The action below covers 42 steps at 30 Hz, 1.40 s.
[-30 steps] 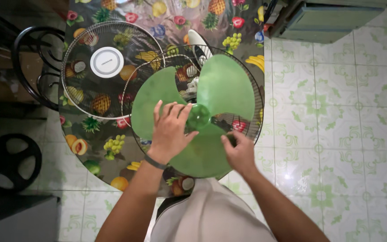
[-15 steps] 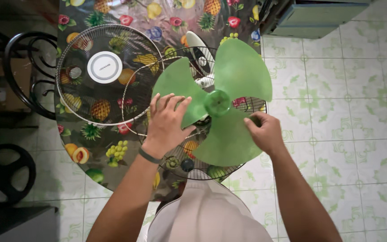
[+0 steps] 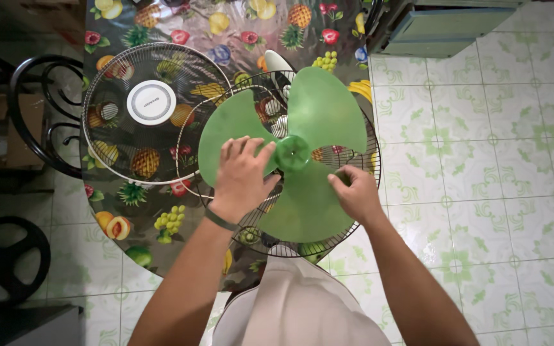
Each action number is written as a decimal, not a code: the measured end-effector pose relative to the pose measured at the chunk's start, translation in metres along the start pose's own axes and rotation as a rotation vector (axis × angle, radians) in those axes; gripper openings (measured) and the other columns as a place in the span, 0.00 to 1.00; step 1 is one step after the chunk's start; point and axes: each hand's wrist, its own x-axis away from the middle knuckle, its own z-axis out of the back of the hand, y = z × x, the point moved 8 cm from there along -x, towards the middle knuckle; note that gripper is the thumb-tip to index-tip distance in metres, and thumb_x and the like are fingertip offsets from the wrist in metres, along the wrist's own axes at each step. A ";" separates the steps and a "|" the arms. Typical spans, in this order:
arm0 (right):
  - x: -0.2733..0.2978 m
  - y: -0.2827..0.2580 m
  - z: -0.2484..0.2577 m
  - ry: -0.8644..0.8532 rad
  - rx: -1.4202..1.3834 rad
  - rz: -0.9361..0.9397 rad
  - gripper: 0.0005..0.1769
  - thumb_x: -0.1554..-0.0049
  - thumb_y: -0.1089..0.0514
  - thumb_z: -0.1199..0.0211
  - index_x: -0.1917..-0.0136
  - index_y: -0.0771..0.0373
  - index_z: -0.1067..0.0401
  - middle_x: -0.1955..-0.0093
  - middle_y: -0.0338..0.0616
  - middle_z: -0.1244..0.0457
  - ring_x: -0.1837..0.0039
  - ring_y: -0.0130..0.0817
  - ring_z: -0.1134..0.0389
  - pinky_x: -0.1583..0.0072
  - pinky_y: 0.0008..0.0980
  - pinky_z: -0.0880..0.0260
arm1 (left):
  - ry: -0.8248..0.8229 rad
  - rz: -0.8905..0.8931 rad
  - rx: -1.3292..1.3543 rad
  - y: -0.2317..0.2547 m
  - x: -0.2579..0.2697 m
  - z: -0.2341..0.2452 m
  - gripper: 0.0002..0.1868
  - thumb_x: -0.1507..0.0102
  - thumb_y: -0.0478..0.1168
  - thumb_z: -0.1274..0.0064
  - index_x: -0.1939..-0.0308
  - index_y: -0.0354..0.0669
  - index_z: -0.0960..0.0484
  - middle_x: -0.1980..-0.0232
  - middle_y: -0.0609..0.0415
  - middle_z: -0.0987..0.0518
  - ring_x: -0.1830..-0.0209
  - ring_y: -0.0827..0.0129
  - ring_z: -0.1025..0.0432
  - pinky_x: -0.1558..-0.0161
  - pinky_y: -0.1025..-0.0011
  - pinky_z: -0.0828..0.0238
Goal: The person reassembles an electric fan by hand. They place the green fan blades onto the motor hub, secure them with a black cap, and then attach the front wire cage over the blades.
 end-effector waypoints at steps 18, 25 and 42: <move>0.011 0.001 -0.008 0.006 0.066 -0.020 0.14 0.44 0.51 0.35 0.56 0.67 0.25 0.67 0.45 0.32 0.65 0.30 0.34 0.59 0.32 0.33 | -0.049 0.030 -0.077 0.003 -0.006 -0.023 0.38 0.47 0.60 0.33 0.40 0.44 0.21 0.40 0.51 0.24 0.35 0.54 0.37 0.31 0.53 0.52; 0.008 -0.002 -0.016 -0.122 0.193 -0.139 0.16 0.44 0.48 0.37 0.55 0.64 0.24 0.63 0.50 0.30 0.62 0.42 0.29 0.56 0.39 0.30 | -0.026 0.013 -0.074 0.002 -0.013 -0.044 0.45 0.48 0.63 0.34 0.34 0.43 0.25 0.42 0.52 0.24 0.38 0.54 0.36 0.33 0.54 0.50; -0.020 -0.104 -0.040 -0.182 0.626 0.611 0.40 0.53 0.53 0.27 0.28 0.56 0.33 0.39 0.44 0.36 0.40 0.46 0.37 0.41 0.42 0.36 | -0.004 0.039 0.068 -0.003 -0.021 -0.043 0.40 0.54 0.52 0.27 0.40 0.44 0.20 0.49 0.53 0.23 0.43 0.54 0.33 0.34 0.55 0.48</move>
